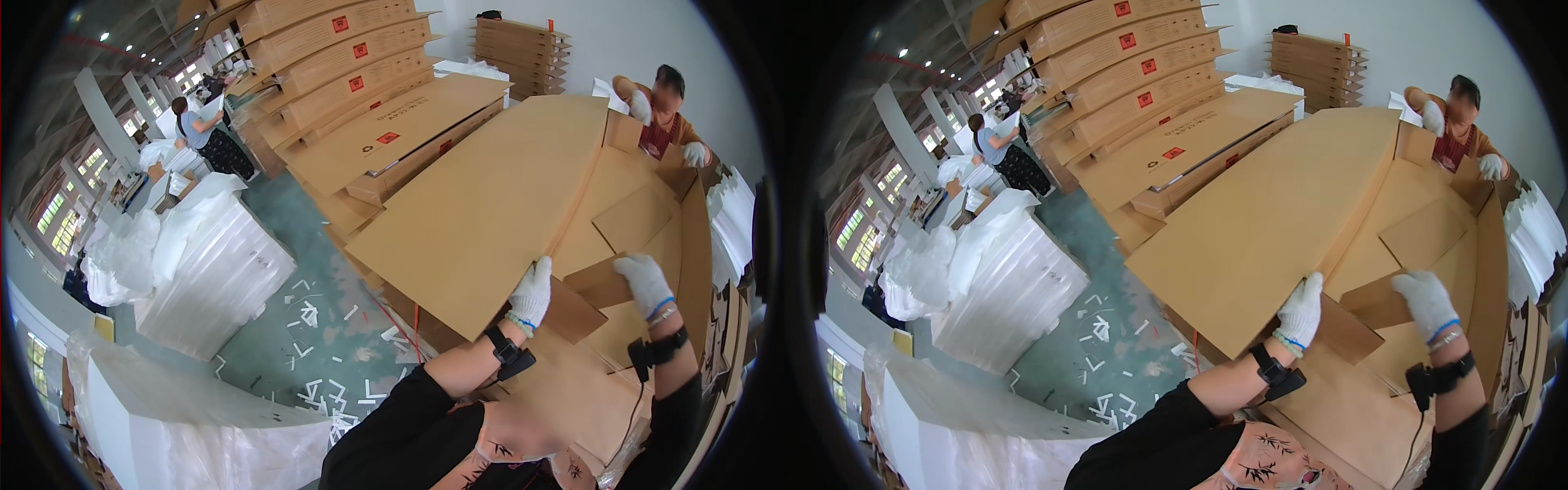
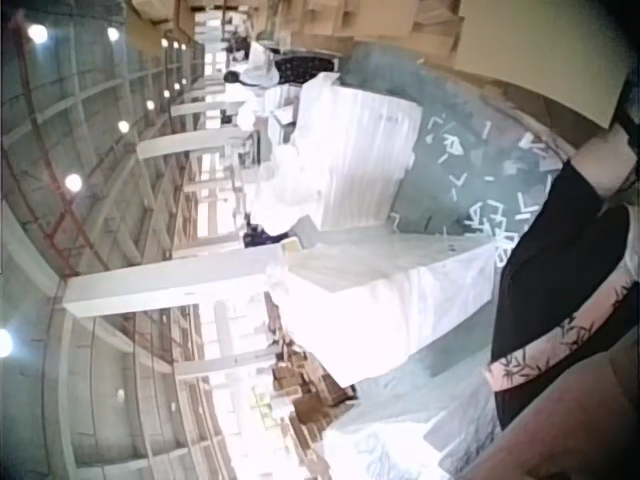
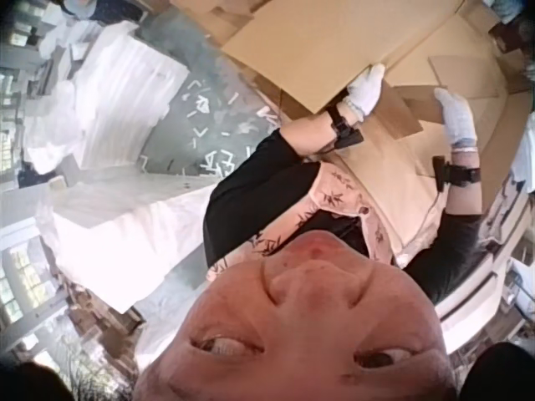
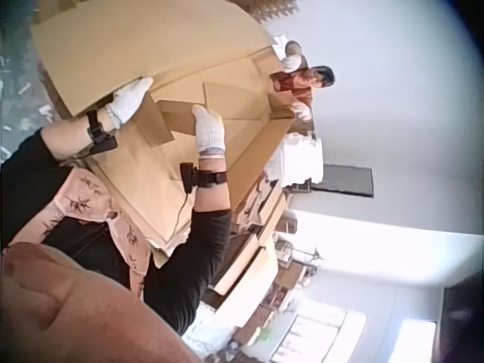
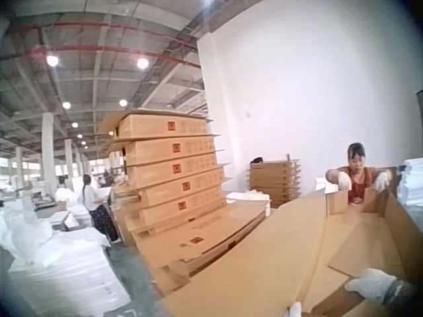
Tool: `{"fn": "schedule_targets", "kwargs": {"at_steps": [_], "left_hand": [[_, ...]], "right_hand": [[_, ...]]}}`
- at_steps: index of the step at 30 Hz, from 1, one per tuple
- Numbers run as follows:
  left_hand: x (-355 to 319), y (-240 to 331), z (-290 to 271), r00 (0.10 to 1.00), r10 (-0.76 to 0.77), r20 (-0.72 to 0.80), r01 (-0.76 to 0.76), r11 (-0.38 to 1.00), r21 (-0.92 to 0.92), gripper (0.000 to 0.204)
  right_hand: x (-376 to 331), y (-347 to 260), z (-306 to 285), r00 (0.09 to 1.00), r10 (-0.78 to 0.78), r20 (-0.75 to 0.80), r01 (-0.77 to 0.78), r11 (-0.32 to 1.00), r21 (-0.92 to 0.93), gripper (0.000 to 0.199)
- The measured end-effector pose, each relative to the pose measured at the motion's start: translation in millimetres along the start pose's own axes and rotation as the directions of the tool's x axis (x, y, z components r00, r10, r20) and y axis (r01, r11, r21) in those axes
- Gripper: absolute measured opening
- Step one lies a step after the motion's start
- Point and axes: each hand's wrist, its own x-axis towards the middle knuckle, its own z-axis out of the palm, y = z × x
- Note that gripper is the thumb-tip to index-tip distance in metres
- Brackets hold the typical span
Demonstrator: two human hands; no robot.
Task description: The person places white foam corner protectors and a large foam sheet into a cardboard box. They then close the box flaps and hand the box to a coworker. The person repeats this process with another box, placing foam pieces inside and closing the flaps.
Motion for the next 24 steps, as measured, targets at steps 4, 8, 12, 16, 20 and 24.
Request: {"fn": "schedule_targets", "kwargs": {"at_steps": [4,8,12,16,20,24], "left_hand": [[0.4,2.2,4.9,0.988,0.099,-0.118,-0.119,0.977,-0.176,0.046],[-4.4,7.1,-4.6,0.988,0.127,-0.083,-0.142,0.967,-0.213,0.039],[-2.8,26.1,-11.2,0.996,0.068,0.049,-0.047,0.940,-0.337,0.039],[4.7,23.2,-15.9,0.997,0.060,0.046,-0.027,0.854,-0.519,0.041],[1.7,2.3,8.1,0.999,0.047,0.027,-0.030,0.889,-0.458,0.047],[-1.0,19.7,-4.4,0.997,0.080,-0.017,-0.081,0.919,-0.385,0.047]], "right_hand": [[17.1,-22.5,76.2,0.972,0.059,0.226,-0.040,0.995,-0.090,0.047],[37.7,-15.6,90.9,0.957,0.011,0.290,0.055,0.974,-0.220,0.058],[51.1,1.7,92.0,0.957,0.048,0.286,-0.013,0.992,-0.124,0.055],[36.4,-37.9,99.4,0.952,0.064,0.298,-0.021,0.989,-0.144,0.048],[52.2,2.6,84.3,0.951,0.165,0.260,-0.216,0.959,0.183,0.035],[50.2,12.3,89.1,0.936,0.122,0.331,-0.282,0.822,0.494,0.027]]}}
